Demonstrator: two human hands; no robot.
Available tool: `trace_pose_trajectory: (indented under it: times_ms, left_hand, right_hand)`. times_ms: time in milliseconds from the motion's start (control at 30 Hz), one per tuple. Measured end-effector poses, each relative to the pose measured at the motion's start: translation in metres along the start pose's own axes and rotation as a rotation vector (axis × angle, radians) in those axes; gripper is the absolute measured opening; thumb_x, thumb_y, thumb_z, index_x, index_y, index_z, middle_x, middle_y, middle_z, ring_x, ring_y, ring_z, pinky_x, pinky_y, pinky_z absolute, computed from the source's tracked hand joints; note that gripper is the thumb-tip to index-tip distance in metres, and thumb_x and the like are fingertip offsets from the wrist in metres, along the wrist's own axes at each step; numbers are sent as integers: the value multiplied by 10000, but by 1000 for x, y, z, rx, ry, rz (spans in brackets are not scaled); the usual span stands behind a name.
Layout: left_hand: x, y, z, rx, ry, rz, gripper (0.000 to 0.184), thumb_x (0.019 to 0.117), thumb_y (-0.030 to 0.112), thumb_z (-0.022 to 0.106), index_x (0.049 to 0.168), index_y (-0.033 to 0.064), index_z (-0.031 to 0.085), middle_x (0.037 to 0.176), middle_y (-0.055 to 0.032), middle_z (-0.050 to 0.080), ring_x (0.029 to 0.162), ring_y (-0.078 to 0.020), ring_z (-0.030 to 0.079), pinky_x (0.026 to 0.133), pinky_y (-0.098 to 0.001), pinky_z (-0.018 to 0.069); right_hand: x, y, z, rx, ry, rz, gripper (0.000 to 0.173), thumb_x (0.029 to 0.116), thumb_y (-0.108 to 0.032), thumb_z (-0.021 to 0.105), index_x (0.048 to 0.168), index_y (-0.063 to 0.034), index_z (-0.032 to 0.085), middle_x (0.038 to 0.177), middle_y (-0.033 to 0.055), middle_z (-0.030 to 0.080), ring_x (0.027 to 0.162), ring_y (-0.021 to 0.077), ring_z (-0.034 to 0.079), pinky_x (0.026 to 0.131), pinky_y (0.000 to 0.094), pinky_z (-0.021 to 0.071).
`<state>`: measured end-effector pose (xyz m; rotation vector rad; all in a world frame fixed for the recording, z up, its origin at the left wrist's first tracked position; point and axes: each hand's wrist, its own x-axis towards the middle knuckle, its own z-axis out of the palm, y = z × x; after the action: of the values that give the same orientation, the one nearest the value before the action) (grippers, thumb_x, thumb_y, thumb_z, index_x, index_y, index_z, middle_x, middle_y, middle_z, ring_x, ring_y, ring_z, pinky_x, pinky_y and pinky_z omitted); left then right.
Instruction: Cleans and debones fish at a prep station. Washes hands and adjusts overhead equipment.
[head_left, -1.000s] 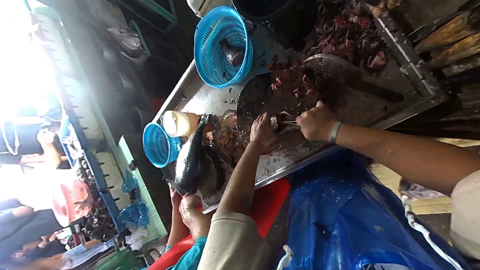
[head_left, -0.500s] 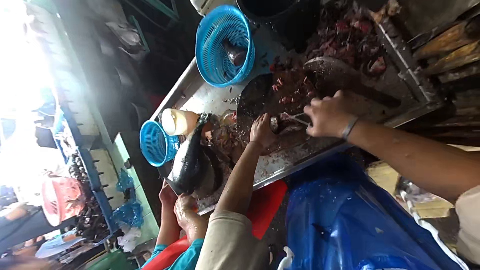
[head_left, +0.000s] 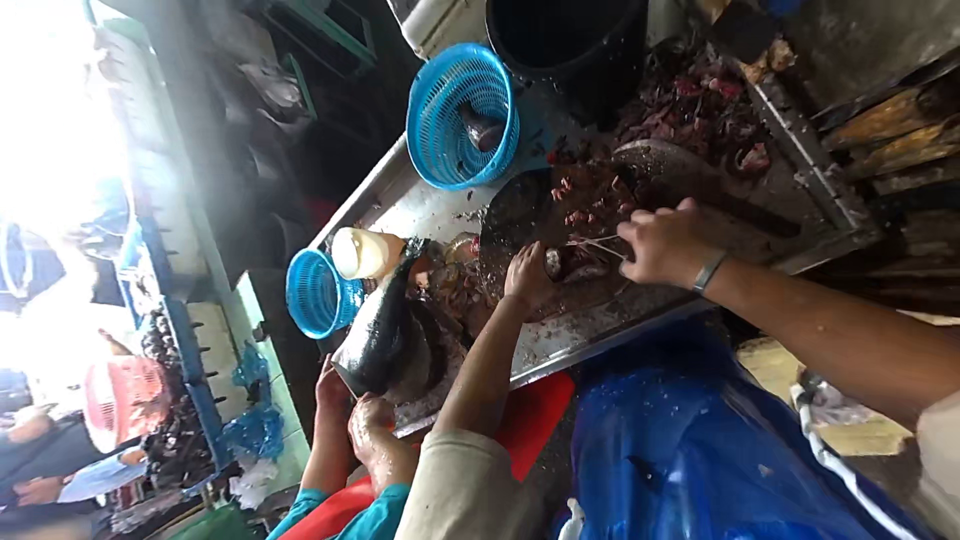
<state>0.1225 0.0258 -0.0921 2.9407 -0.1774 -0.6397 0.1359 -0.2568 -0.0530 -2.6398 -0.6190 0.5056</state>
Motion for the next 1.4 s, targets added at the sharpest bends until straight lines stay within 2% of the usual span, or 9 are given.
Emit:
trace_pose_trajectory:
  times_ms: [233,333,400,467,600,900,1033,1200,1400]
  left_hand:
    - [-1,0,4,6,-32,-6,823,637,330,909,1354,106,572,1314,-105,660,1262,-286,607,1104,-517,464]
    - [0,-3,5,1,-9,15,791,653,338,893,1339,97,583,1295,-105,668,1240,-282,620,1083,-509,481]
    - [-2,-2,7,9,-16,18,802,658,363,900,1335,74,582,1309,-117,664,1252,-291,615,1090,-511,475]
    - [-4,0,7,16,-20,5,821,662,376,905,1343,60,573,1323,-127,655,1266,-294,606,1102,-509,465]
    - [-3,-2,7,6,27,13,803,672,377,896,1342,63,583,1317,-136,657,1260,-299,610,1099,-512,469]
    - [-14,1,21,1,100,135,699,668,297,889,1278,90,619,1261,-105,678,1216,-288,626,1064,-500,487]
    - [-17,5,21,9,103,113,694,690,290,874,1298,91,604,1272,-101,674,1236,-281,616,1091,-491,467]
    - [-15,4,27,-3,101,100,764,662,302,897,1324,72,594,1310,-120,660,1266,-300,600,1097,-499,461]
    - [-12,4,22,-11,111,125,729,654,281,896,1294,82,610,1272,-112,676,1235,-293,616,1076,-509,475]
  right_hand:
    - [0,-26,7,-22,-170,-148,144,893,-157,671,945,-35,728,935,185,720,940,402,682,927,674,447]
    - [-21,6,-3,-15,28,-166,169,928,-209,598,921,-71,695,854,155,707,835,374,694,817,623,489]
    - [-16,27,2,-31,129,-128,246,934,-222,605,1097,-78,720,975,177,716,897,405,683,855,660,459]
    - [-1,39,8,-4,-1,42,354,896,-288,693,1177,-73,717,1142,220,688,1042,469,646,946,752,393]
    - [3,1,-1,99,-175,70,457,799,-532,753,1065,-161,730,1052,140,728,1004,396,687,824,714,489]
    - [20,-9,11,173,-380,44,228,880,-299,718,826,-78,710,806,156,684,830,371,686,683,619,529]
    - [4,-16,17,18,-397,71,367,864,-450,711,1007,-112,707,897,169,711,901,407,699,709,661,517]
    - [-9,10,32,514,-397,-109,86,925,-115,714,941,-77,789,814,90,732,765,243,692,726,512,560]
    - [-26,1,-22,437,163,-106,185,917,-245,697,1055,-124,723,863,110,679,729,278,643,643,534,522]
